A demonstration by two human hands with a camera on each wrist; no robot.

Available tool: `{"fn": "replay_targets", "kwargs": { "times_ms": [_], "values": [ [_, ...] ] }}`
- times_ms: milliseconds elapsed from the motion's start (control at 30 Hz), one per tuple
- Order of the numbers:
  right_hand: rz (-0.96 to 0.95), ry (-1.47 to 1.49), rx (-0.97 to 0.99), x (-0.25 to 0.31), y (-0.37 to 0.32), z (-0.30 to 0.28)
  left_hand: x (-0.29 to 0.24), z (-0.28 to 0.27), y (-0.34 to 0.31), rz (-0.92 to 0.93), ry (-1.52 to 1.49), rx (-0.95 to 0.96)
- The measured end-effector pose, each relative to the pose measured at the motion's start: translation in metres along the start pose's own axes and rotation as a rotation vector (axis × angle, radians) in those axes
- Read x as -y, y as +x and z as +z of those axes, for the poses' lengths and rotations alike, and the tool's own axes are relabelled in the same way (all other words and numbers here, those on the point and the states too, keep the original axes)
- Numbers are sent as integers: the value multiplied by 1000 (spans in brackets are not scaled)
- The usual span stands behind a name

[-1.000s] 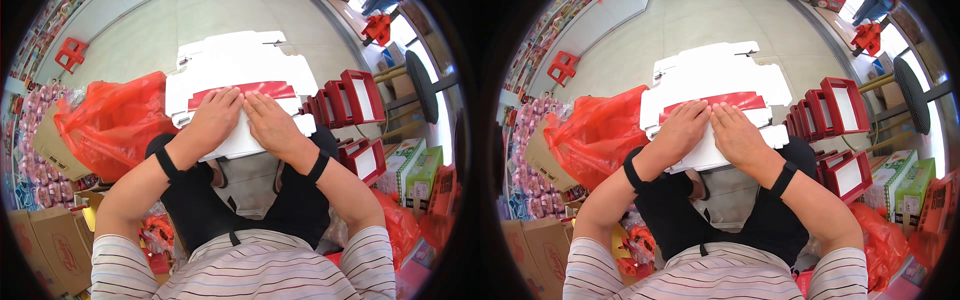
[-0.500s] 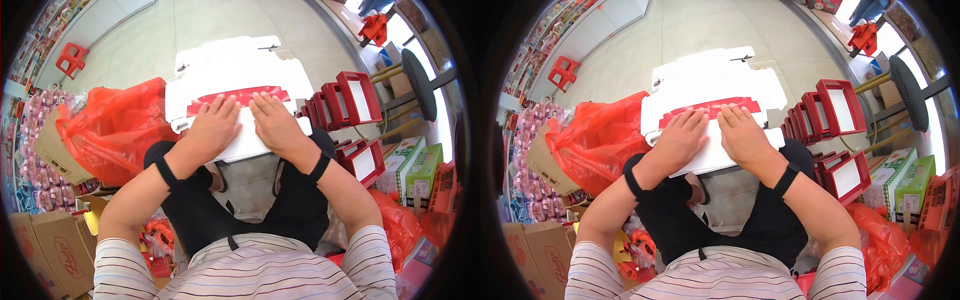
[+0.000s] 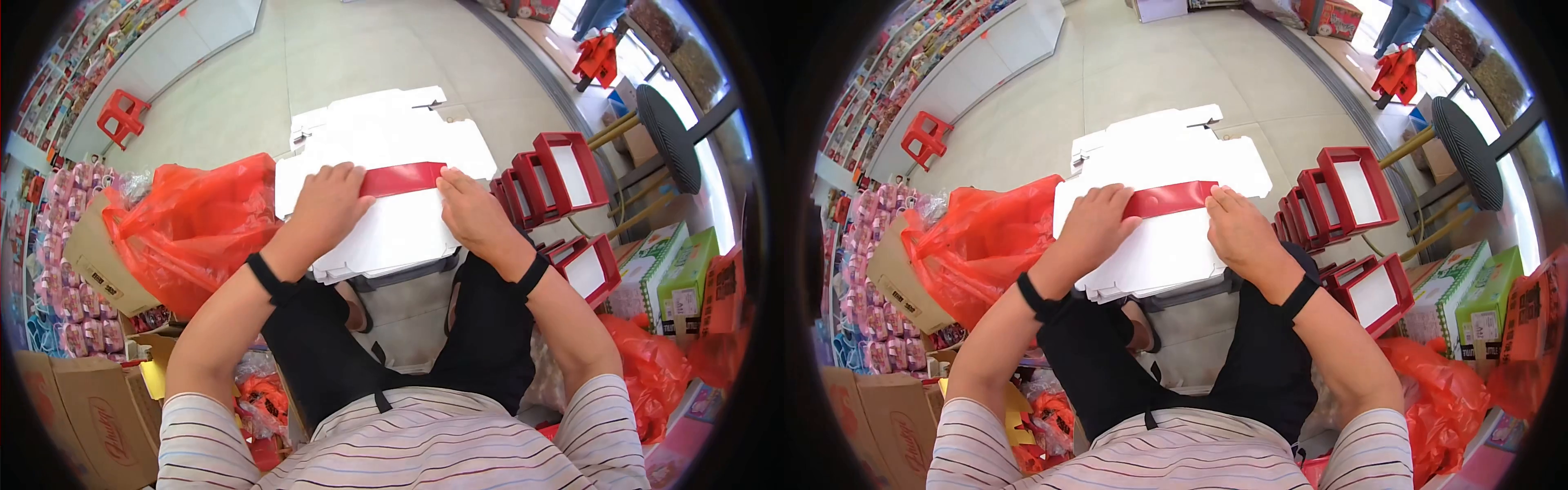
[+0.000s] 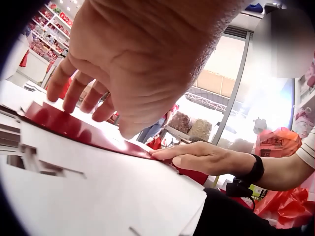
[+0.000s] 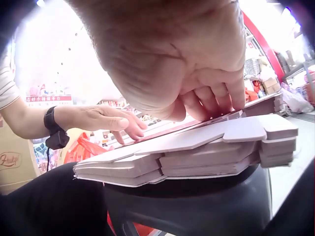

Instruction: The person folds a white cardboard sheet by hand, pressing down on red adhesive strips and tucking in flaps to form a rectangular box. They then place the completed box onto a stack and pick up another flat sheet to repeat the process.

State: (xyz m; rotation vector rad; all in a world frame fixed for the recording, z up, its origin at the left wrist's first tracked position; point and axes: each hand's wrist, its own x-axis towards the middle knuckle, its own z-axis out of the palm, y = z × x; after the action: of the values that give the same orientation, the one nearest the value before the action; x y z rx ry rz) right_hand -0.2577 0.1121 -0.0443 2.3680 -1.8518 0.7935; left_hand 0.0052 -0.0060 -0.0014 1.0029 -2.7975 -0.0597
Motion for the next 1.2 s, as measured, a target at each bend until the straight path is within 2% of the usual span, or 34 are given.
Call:
{"fn": "replay_targets", "kwargs": {
  "times_ms": [33,167,267,367,433,467,567,633,900,967,1067,1200],
  "values": [
    [17,43,-4,0,-1,-2,-5,4,9,90,8,-91],
    [81,104,-55,-5,-5,-26,-17,14,30,72,-35,-33],
    [141,29,-105,-23,-12,-45,-13,4,31,-39,-303,147],
    [191,28,-89,-32,-13,-62,-12,-8,20,74,-121,-56],
    [188,36,-86,-35,-13,-66,-7,-19,9,221,-132,-227],
    [142,-6,-128,-34,-12,-66,-2,-22,5,293,-138,-311],
    [-11,-146,-202,-23,-10,-73,16,-26,-5,419,-101,-405],
    [-126,-246,-181,-8,-17,-77,34,-20,-6,414,-109,-395],
    [-339,72,-48,61,-24,-55,56,-15,5,471,-68,-298],
    [-321,145,-11,69,-27,-40,56,-9,8,428,-23,-204],
    [-301,188,26,70,-30,-18,47,6,4,303,-14,-168],
    [-268,202,36,73,-30,-13,15,-9,-11,387,-264,-90]
  ]
}}
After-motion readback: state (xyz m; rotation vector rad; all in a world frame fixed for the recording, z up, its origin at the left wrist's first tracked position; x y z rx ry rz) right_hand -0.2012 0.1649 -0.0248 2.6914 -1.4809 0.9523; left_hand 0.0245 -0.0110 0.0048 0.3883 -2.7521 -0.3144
